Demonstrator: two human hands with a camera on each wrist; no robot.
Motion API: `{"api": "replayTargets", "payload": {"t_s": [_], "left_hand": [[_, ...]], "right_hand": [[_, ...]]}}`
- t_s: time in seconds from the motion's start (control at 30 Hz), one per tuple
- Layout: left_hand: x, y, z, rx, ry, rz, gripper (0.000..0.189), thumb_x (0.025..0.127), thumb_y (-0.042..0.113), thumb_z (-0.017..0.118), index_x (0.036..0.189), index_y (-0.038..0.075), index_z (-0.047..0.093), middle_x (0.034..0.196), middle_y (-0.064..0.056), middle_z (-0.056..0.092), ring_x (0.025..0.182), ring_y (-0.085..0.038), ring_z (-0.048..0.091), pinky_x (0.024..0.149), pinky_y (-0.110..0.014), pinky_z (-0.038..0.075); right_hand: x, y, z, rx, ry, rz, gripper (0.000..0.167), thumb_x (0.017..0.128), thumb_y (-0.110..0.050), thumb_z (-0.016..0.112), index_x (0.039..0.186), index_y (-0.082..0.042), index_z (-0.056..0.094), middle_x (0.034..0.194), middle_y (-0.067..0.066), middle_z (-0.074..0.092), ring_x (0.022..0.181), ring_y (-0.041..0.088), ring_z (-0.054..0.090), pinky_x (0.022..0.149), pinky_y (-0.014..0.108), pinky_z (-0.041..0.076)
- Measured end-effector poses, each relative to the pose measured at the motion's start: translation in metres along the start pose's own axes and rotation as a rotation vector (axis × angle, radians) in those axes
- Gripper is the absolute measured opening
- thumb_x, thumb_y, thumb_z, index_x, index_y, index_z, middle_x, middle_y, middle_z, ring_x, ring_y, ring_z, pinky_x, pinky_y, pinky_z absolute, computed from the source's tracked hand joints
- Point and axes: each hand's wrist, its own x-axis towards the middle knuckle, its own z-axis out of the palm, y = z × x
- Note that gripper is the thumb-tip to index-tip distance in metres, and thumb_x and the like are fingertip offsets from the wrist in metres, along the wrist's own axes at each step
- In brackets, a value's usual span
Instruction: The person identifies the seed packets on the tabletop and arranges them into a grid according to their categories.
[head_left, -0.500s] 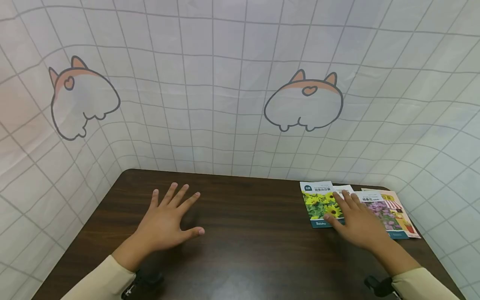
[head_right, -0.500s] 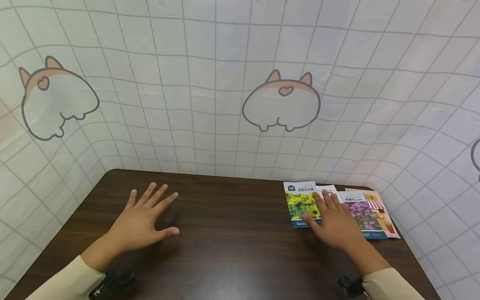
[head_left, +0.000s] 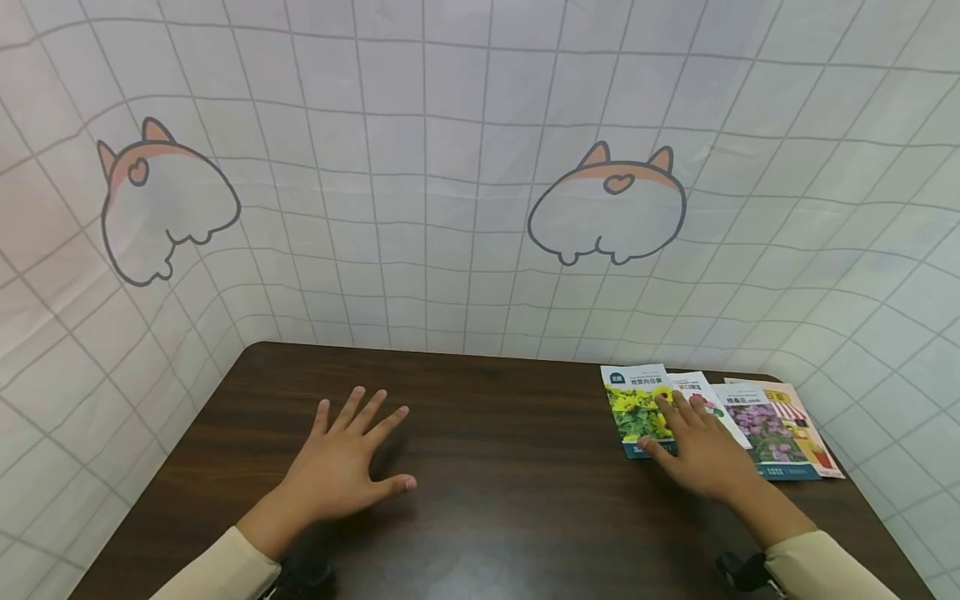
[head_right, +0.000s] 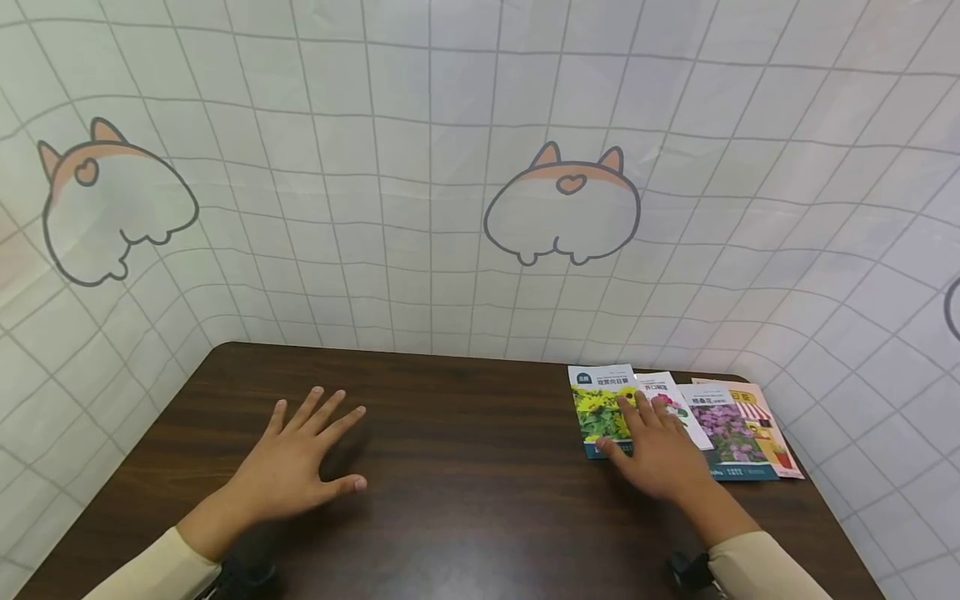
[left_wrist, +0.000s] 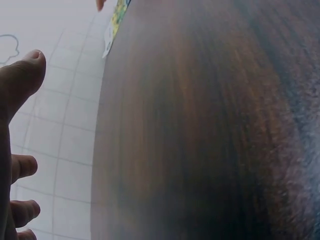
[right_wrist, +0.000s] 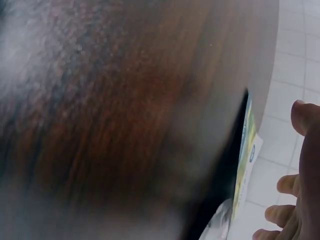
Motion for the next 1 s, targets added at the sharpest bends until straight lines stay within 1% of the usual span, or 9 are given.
{"api": "replayTargets", "payload": {"t_s": [0.17, 0.3, 0.5, 0.67, 0.8, 1.0], "left_hand": [[-0.002, 0.001, 0.007, 0.017, -0.011, 0.01, 0.094, 0.085, 0.081, 0.056, 0.161, 0.029, 0.038, 0.167, -0.012, 0.024, 0.154, -0.04, 0.011, 0.115, -0.074, 0.009], [-0.004, 0.002, 0.011, 0.025, -0.014, 0.019, 0.093, 0.086, 0.082, 0.055, 0.16, 0.028, 0.039, 0.167, -0.012, 0.025, 0.154, -0.04, 0.013, 0.115, -0.074, 0.01], [-0.005, 0.003, 0.013, 0.019, -0.013, 0.027, 0.092, 0.086, 0.081, 0.056, 0.159, 0.027, 0.041, 0.167, -0.012, 0.026, 0.154, -0.041, 0.016, 0.115, -0.075, 0.011], [-0.004, 0.004, 0.014, 0.019, -0.017, 0.028, 0.092, 0.086, 0.081, 0.055, 0.159, 0.027, 0.041, 0.166, -0.012, 0.027, 0.154, -0.041, 0.016, 0.114, -0.075, 0.012], [-0.005, 0.005, 0.016, 0.005, -0.026, 0.026, 0.091, 0.087, 0.08, 0.056, 0.159, 0.026, 0.042, 0.166, -0.013, 0.029, 0.154, -0.041, 0.015, 0.115, -0.074, 0.013], [-0.006, 0.008, 0.019, -0.041, -0.068, 0.035, 0.088, 0.089, 0.077, 0.057, 0.157, 0.022, 0.045, 0.165, -0.015, 0.03, 0.153, -0.042, 0.018, 0.114, -0.072, 0.02]], "right_hand": [[0.002, -0.002, 0.006, -0.02, 0.002, -0.008, 0.086, 0.101, -0.064, 0.049, 0.158, 0.0, 0.035, 0.16, 0.033, 0.026, 0.143, 0.06, 0.024, 0.112, 0.074, 0.022], [0.004, -0.002, 0.01, -0.041, -0.012, -0.014, 0.085, 0.101, -0.063, 0.051, 0.158, -0.002, 0.036, 0.159, 0.033, 0.029, 0.144, 0.058, 0.023, 0.111, 0.074, 0.021], [0.005, -0.001, 0.013, -0.037, -0.022, -0.012, 0.078, 0.099, -0.054, 0.061, 0.156, -0.004, 0.041, 0.158, 0.033, 0.031, 0.145, 0.057, 0.022, 0.111, 0.074, 0.022], [0.006, -0.001, 0.016, -0.029, -0.017, -0.027, 0.071, 0.099, -0.05, 0.063, 0.152, -0.005, 0.049, 0.155, 0.033, 0.036, 0.144, 0.058, 0.024, 0.111, 0.074, 0.022], [0.008, -0.002, 0.018, -0.017, -0.01, -0.057, 0.068, 0.099, -0.047, 0.063, 0.15, -0.003, 0.052, 0.152, 0.035, 0.04, 0.141, 0.06, 0.029, 0.11, 0.073, 0.026], [0.009, -0.01, 0.017, -0.009, 0.004, -0.104, 0.066, 0.099, -0.045, 0.065, 0.147, -0.002, 0.055, 0.146, 0.035, 0.047, 0.136, 0.058, 0.04, 0.107, 0.07, 0.035]]}}
